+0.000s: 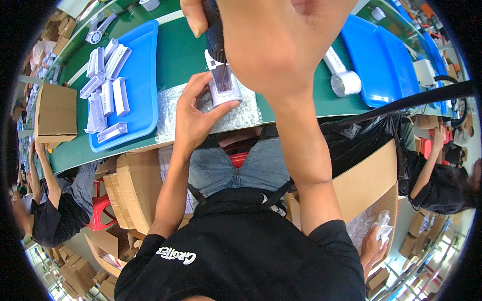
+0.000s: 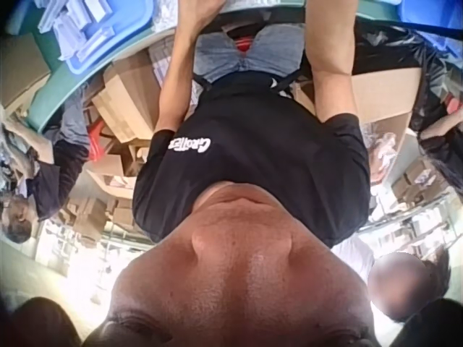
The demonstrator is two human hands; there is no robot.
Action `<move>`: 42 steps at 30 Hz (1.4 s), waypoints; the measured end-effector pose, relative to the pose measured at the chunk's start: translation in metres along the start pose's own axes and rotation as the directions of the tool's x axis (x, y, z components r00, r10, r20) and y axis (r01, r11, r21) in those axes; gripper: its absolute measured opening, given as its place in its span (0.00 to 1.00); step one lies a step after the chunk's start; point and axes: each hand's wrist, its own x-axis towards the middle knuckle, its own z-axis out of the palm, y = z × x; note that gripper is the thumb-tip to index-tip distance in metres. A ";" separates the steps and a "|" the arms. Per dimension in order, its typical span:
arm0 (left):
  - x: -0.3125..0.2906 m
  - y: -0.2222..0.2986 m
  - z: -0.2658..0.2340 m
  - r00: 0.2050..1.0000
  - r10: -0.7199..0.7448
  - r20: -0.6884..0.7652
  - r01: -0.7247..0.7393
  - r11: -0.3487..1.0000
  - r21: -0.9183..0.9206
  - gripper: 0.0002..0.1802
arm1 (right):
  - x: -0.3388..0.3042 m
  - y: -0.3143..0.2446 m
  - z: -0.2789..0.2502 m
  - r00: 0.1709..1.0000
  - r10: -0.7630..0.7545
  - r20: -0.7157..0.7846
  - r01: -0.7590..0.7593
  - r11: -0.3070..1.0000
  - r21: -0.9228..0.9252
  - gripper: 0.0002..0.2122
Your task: Assembling portable handheld fans using an electric screwdriver on a factory production line.
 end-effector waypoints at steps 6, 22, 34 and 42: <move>0.000 0.000 0.000 1.000 -0.011 0.007 0.011 1.000 -0.014 0.36 | -0.001 0.002 0.000 1.000 0.024 -0.016 -0.024 1.000 0.002 0.29; 0.000 0.001 0.000 1.000 0.018 0.016 -0.018 0.999 0.029 0.37 | -0.012 0.000 0.007 0.993 0.099 -0.057 -0.099 0.995 0.012 0.30; -0.002 0.004 -0.002 0.999 0.037 -0.006 -0.037 0.996 0.075 0.36 | 0.015 -0.001 0.007 0.980 0.155 0.121 -0.196 0.705 0.682 0.30; 0.000 0.004 0.006 0.999 0.037 0.014 -0.037 0.999 -0.007 0.35 | 0.059 0.010 -0.044 0.961 -0.238 -0.142 0.227 0.970 -0.093 0.14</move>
